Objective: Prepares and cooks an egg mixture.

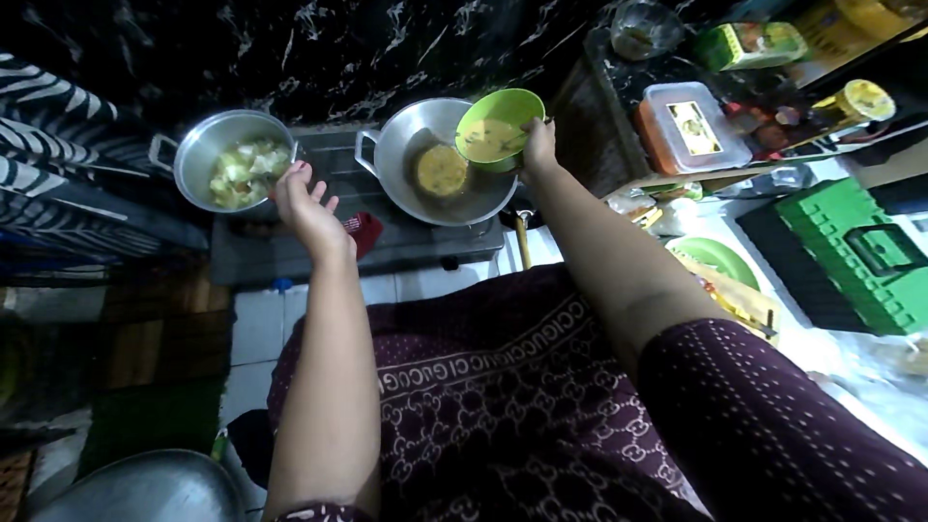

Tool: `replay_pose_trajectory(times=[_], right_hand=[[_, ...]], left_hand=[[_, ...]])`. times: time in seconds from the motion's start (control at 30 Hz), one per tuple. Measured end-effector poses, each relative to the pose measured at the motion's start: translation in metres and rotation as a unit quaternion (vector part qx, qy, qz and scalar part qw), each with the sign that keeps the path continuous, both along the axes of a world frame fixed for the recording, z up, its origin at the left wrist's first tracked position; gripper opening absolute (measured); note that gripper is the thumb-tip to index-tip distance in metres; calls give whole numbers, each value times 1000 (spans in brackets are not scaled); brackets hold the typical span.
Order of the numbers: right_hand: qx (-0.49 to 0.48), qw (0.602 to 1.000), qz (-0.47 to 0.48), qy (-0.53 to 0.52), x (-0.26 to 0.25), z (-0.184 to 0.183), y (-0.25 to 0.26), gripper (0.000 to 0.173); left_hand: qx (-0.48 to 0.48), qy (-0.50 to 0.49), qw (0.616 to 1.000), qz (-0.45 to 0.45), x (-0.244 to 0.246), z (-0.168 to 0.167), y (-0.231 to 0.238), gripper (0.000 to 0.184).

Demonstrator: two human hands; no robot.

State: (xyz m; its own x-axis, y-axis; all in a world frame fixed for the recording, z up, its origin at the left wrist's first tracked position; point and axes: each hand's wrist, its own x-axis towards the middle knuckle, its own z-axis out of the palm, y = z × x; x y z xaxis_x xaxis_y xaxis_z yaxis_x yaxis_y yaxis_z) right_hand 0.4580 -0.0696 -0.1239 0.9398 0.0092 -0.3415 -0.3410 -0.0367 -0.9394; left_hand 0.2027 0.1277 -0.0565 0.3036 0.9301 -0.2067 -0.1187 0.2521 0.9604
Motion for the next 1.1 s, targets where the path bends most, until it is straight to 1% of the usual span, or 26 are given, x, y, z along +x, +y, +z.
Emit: replay_pose_trajectory(times=[0.1, 0.23, 0.3, 0.4, 0.5, 0.6, 0.67, 0.83, 0.9, 1.0, 1.1], right_hand=[[-8, 1000, 3, -7, 2, -3, 0, 59], [3, 1000, -1, 7, -2, 3, -1, 58], [24, 999, -4, 25, -2, 4, -3, 57], [84, 995, -11, 52, 1, 5, -6, 53], [134, 988, -11, 74, -7, 21, -6, 49], [182, 981, -10, 68, -13, 39, -11, 50], [193, 979, -11, 67, -10, 56, -21, 52], [175, 984, -6, 46, -7, 98, -81, 51], [167, 985, -16, 35, -11, 106, -110, 50], [176, 983, -39, 43, -27, 101, -157, 49], [164, 983, -66, 45, -47, 74, -204, 43]], left_hand=[[-5, -3, 1000, 1, 0, 0, 1, 39], [1, 0, 1000, 3, 1, 1, 0, 39], [0, 1, 1000, 0, 1, 3, -1, 39], [3, 6, 1000, -3, 1, 5, -2, 38], [5, 5, 1000, -12, 0, 7, -4, 40], [2, -4, 1000, -14, -2, 10, -8, 41], [-2, -10, 1000, -14, -5, 13, -9, 40], [30, 7, 999, -18, -24, 14, -5, 42], [44, 19, 999, -24, -37, 15, 0, 43], [56, 30, 997, -42, -70, 14, 13, 43], [55, 33, 997, -40, -114, 10, 30, 45]])
